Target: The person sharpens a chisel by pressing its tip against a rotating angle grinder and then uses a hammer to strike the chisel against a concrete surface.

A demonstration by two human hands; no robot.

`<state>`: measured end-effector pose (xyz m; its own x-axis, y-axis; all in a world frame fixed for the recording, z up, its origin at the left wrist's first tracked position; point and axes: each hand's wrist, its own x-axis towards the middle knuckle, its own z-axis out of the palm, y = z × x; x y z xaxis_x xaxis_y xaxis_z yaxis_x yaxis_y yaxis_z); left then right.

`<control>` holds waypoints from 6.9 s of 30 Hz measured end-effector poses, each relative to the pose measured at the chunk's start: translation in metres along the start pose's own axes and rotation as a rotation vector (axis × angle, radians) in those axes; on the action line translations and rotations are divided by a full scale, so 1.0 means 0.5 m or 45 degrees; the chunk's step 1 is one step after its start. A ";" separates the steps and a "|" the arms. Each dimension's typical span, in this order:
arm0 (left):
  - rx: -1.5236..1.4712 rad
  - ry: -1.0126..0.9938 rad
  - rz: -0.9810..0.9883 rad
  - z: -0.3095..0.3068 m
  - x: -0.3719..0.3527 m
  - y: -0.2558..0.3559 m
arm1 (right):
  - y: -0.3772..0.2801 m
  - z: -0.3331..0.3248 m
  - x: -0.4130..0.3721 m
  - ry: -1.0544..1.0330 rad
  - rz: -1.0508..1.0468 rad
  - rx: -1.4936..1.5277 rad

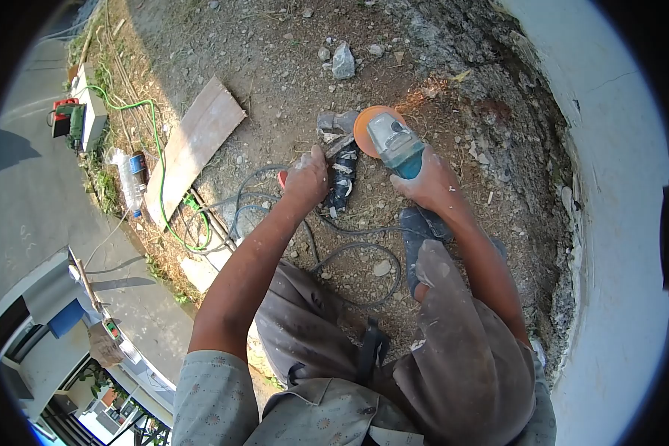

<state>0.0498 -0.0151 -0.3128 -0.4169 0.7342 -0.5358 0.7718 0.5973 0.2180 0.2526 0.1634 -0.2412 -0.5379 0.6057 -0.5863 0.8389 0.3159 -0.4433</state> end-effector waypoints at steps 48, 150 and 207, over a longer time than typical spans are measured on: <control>-0.001 -0.025 -0.010 -0.008 -0.002 0.003 | -0.003 0.003 -0.001 -0.044 0.015 0.008; -1.588 0.312 -0.136 -0.333 -0.111 -0.062 | 0.145 0.012 -0.075 0.367 -0.035 0.408; -0.245 0.275 0.080 0.055 -0.020 -0.007 | 0.040 -0.006 -0.041 0.058 -0.070 0.145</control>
<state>0.0647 -0.0334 -0.3304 -0.4796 0.8109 -0.3353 0.7028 0.5837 0.4066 0.2805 0.1595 -0.2361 -0.5764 0.6229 -0.5290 0.7919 0.2660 -0.5496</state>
